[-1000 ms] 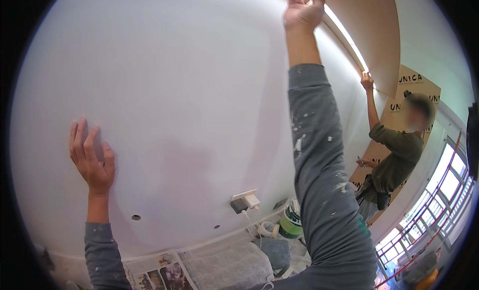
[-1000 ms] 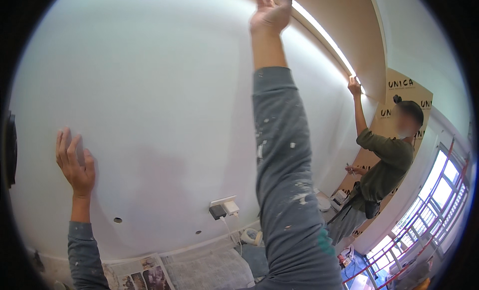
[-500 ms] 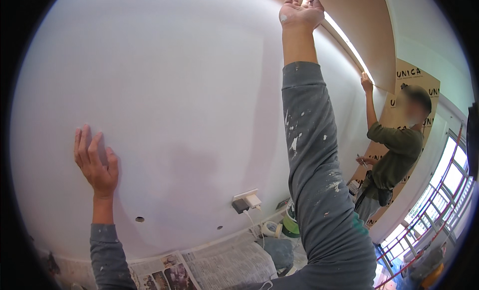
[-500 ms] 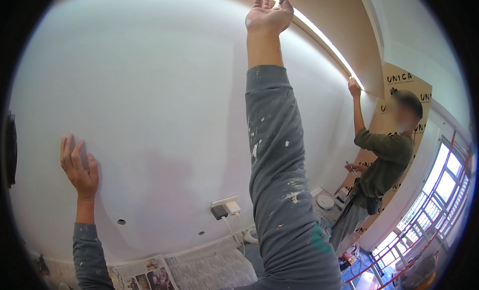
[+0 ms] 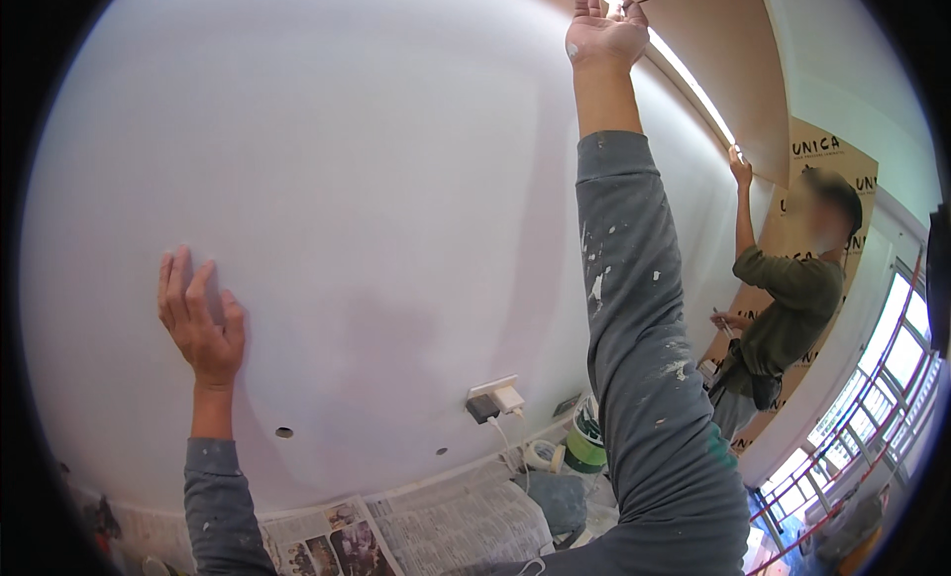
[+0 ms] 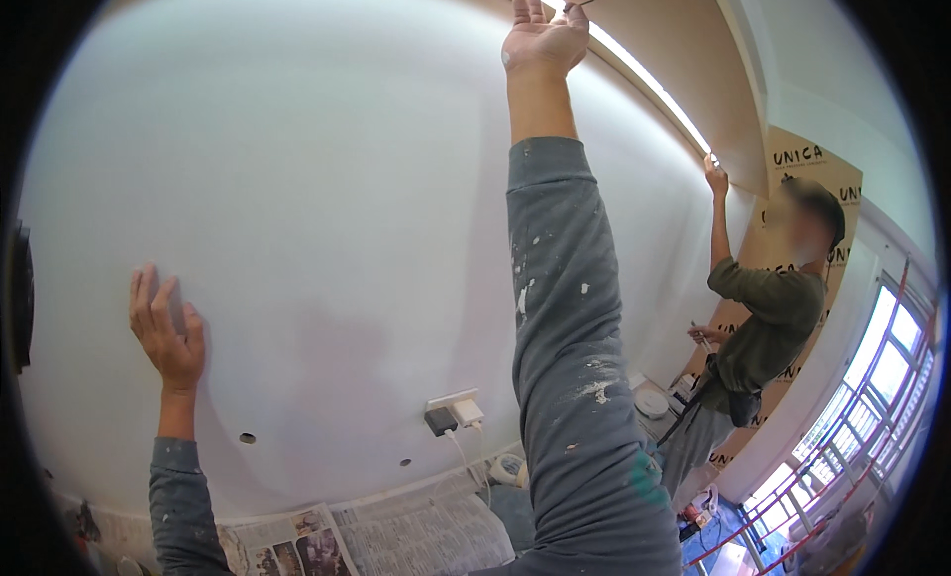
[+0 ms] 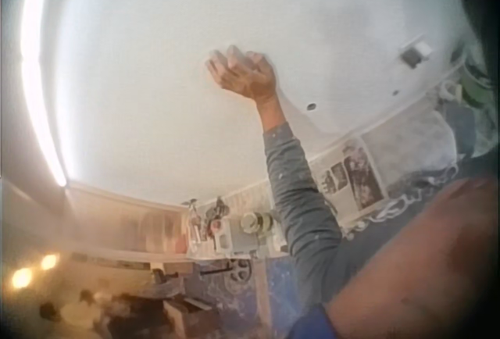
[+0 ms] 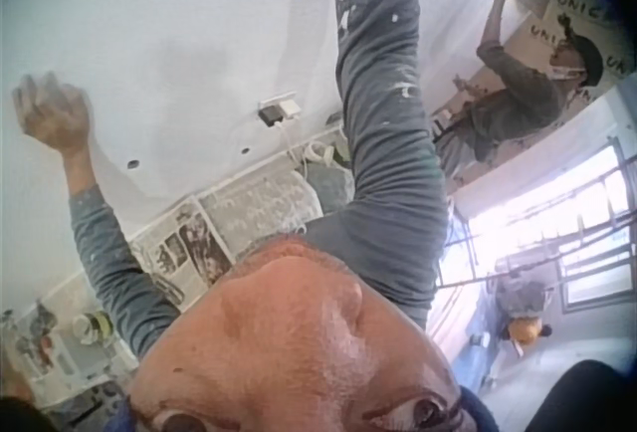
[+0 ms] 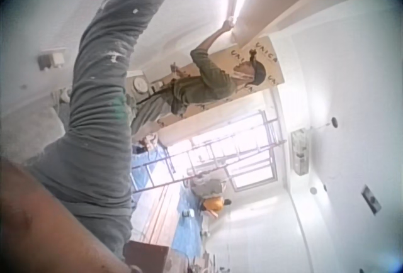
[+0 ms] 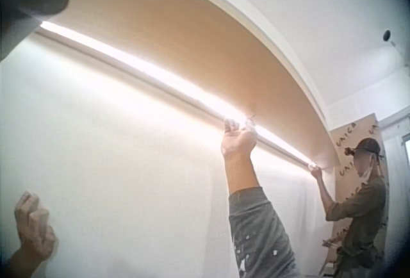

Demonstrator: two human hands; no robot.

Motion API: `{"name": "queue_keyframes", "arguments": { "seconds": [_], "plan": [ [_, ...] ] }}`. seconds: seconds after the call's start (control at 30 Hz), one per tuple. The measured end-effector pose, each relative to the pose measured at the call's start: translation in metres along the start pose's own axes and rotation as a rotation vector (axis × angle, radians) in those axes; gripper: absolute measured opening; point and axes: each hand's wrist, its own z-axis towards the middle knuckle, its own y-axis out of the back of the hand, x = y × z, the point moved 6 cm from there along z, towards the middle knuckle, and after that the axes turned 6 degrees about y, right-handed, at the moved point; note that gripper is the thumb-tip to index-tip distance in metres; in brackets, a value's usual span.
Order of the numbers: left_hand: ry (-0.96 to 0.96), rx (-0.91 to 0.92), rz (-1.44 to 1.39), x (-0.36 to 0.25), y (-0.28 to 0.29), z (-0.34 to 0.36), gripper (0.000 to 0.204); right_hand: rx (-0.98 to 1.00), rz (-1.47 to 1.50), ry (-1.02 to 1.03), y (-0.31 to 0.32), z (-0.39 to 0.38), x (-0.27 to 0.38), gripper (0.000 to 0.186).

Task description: The person installs a curved LED light strip along the ceiling edge, using a small tool to secure the fixture. Another person assists by holding a large cardboard sheet against the wall to protect the surface during the installation.

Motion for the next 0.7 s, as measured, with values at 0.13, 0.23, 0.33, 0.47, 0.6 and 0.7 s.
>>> {"name": "queue_keyframes", "arguments": {
  "seconds": [0.13, 0.23, 0.33, 0.47, 0.6, 0.7],
  "plan": [
    [-0.004, 0.002, -0.008, -0.004, -0.003, 0.003, 0.04, 0.04, 0.161, -0.098, 0.016, 0.03, -0.02, 0.063],
    [-0.005, 0.004, -0.002, -0.002, 0.001, 0.0, 0.04, 0.047, 0.112, -0.041, 0.02, 0.007, -0.027, 0.07],
    [0.0, 0.004, 0.015, 0.0, -0.003, -0.002, 0.04, 0.062, 0.081, 0.013, 0.02, 0.021, -0.021, 0.074],
    [-0.001, 0.011, 0.007, -0.004, -0.006, 0.002, 0.04, 0.073, 0.158, -0.05, 0.019, 0.036, -0.036, 0.064],
    [-0.006, 0.005, 0.003, -0.001, -0.003, 0.0, 0.04, 0.126, 0.088, -0.004, 0.022, 0.027, -0.036, 0.059],
    [0.007, 0.006, -0.005, -0.002, -0.005, -0.002, 0.04, -0.007, 0.079, -0.013, 0.03, 0.026, -0.024, 0.069]
  ]
}}
